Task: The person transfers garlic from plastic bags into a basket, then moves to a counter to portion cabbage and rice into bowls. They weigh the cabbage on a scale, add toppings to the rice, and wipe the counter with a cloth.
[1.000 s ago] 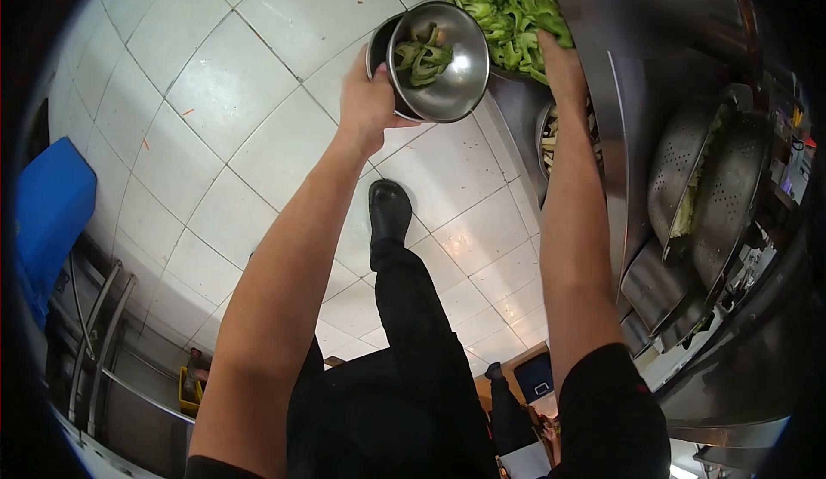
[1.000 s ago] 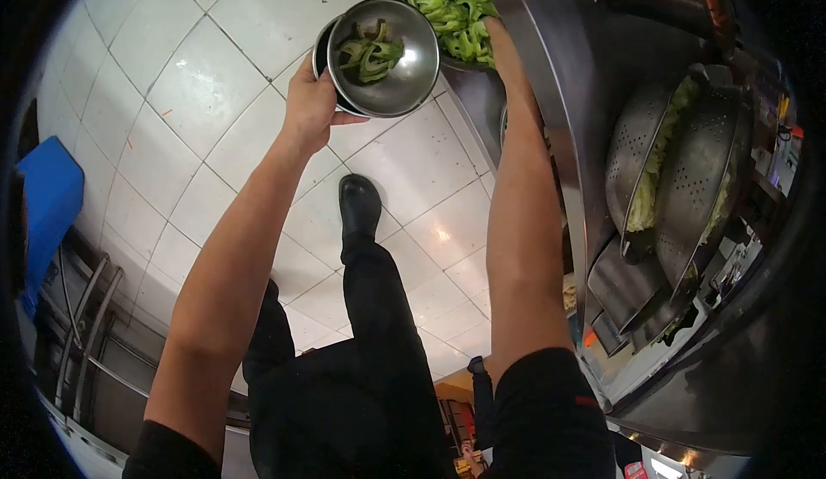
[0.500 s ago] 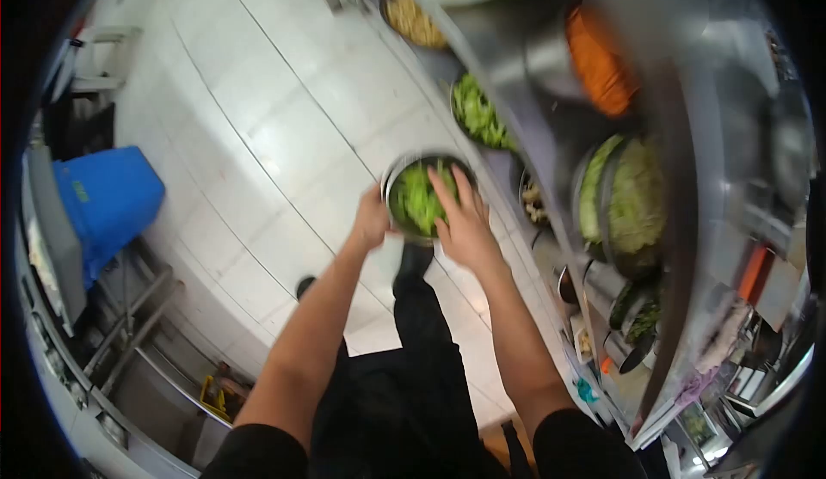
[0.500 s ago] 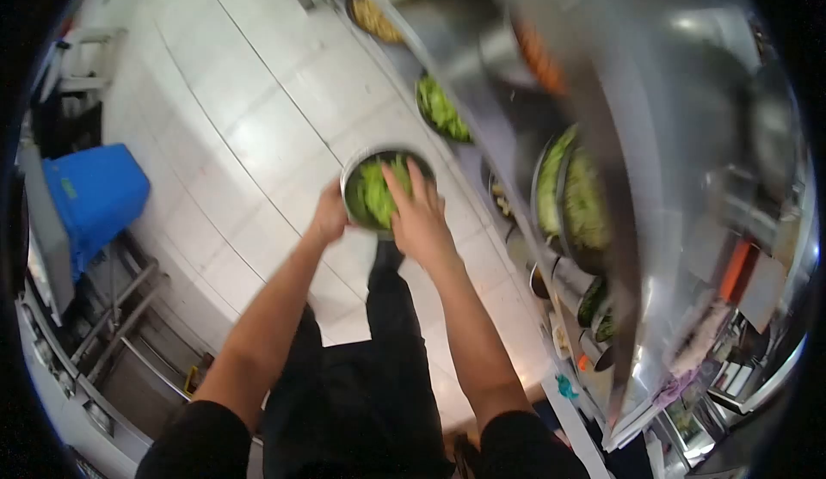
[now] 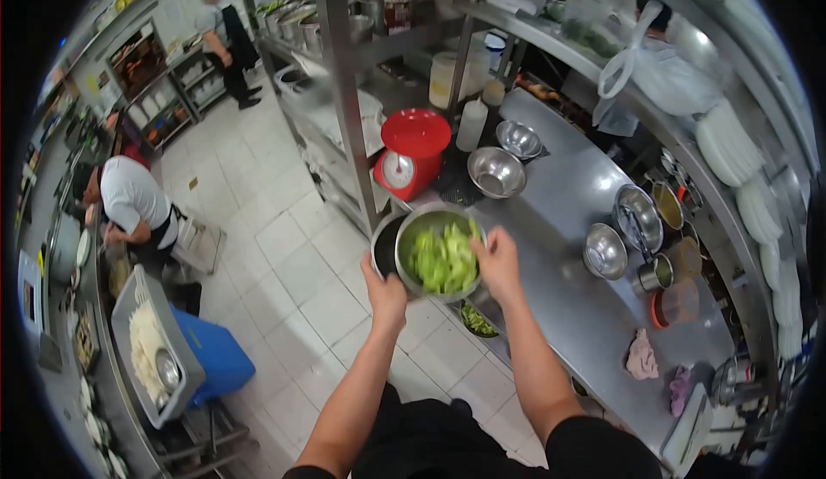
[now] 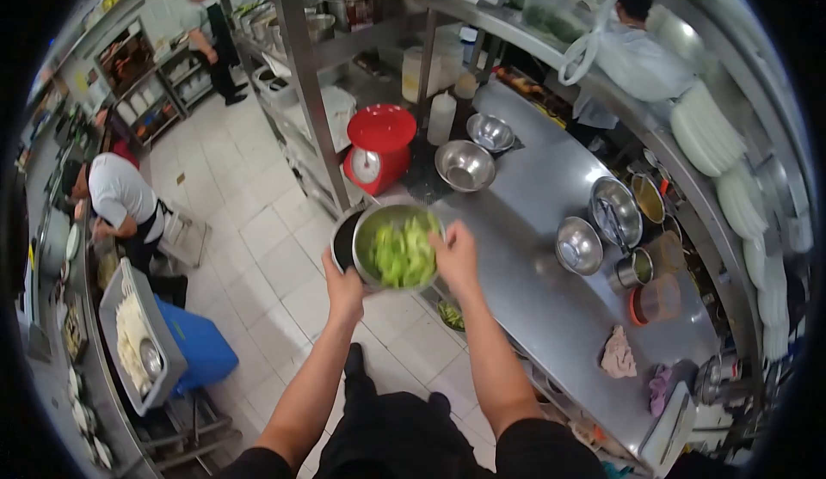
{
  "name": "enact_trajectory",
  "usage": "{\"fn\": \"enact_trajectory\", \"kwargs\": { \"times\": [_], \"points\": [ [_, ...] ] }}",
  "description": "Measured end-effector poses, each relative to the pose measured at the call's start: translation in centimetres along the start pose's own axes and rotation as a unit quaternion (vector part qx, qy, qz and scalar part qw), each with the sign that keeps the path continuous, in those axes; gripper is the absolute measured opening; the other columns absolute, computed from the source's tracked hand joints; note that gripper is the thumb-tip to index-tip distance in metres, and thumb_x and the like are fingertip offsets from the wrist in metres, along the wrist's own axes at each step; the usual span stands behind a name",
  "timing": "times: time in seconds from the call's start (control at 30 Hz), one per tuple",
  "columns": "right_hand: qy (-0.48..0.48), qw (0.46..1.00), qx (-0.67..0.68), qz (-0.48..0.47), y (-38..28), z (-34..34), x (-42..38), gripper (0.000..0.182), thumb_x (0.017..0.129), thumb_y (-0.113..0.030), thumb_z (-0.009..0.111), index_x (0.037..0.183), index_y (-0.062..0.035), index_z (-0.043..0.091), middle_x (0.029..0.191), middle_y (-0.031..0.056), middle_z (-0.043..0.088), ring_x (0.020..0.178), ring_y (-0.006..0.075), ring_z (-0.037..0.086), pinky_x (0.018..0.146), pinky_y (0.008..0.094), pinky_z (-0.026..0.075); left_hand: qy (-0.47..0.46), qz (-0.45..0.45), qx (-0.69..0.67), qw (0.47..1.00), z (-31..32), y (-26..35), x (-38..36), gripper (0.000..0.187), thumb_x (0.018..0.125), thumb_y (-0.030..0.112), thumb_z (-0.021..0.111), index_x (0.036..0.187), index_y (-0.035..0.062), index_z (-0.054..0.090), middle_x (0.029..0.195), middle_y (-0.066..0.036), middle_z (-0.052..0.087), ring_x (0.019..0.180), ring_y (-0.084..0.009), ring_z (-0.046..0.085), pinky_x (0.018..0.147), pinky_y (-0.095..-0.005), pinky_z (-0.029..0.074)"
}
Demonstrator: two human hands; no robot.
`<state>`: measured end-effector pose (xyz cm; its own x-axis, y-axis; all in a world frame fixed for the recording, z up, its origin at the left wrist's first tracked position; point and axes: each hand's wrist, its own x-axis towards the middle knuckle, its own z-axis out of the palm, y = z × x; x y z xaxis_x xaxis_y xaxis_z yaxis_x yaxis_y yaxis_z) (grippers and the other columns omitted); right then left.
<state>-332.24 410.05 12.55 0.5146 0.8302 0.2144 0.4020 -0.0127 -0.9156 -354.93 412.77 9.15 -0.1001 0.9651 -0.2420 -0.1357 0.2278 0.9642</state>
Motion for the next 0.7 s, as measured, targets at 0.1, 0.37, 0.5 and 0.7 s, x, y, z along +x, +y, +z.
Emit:
{"fn": "enact_trajectory", "kwargs": {
  "times": [0.1,0.37,0.5,0.7],
  "points": [
    [0.026,0.966,0.215,0.144,-6.3,4.1,8.4,0.034,0.095,-0.007,0.076,0.08,-0.009,0.046,0.075,0.0023,0.051,0.065,0.0176,0.055,0.053,0.0368,0.046,-0.079,-0.029,-0.068,0.994,-0.8,10.3,4.3,0.075,0.098,-0.008,0.037,0.165,0.0148,0.012,0.156,-0.029,0.037,0.122,-0.0476,0.067,0.074,-0.0516,0.072],
    [0.064,0.889,0.364,0.27,-10.6,14.0,19.9,0.031,0.094,0.013,0.061,0.124,0.0183,0.056,0.123,0.0273,0.066,0.098,0.0396,0.075,0.074,0.0489,0.071,-0.222,-0.102,-0.027,0.969,-17.7,11.1,8.5,0.06,0.098,-0.003,0.047,0.154,0.0102,0.033,0.142,-0.025,0.053,0.112,-0.0445,0.073,0.072,-0.0577,0.071],
    [0.081,0.897,0.323,0.292,-11.2,14.9,19.7,0.026,0.097,0.01,0.063,0.123,0.0146,0.06,0.119,0.0233,0.068,0.098,0.0364,0.074,0.082,0.0498,0.069,-0.14,-0.195,-0.027,0.97,-30.1,2.3,7.6,0.062,0.097,-0.002,0.049,0.156,0.0099,0.033,0.143,-0.027,0.054,0.108,-0.0484,0.073,0.078,-0.0692,0.066],
    [0.065,0.91,0.3,0.28,-8.6,14.7,20.8,0.024,0.1,0.004,0.065,0.122,0.0132,0.061,0.119,0.0216,0.069,0.099,0.035,0.073,0.082,0.0484,0.068,0.022,-0.318,0.062,0.946,-50.4,-11.5,2.0,0.061,0.098,-0.005,0.042,0.155,0.0107,0.029,0.145,-0.03,0.054,0.11,-0.0549,0.072,0.073,-0.0711,0.066]
  ]
}}
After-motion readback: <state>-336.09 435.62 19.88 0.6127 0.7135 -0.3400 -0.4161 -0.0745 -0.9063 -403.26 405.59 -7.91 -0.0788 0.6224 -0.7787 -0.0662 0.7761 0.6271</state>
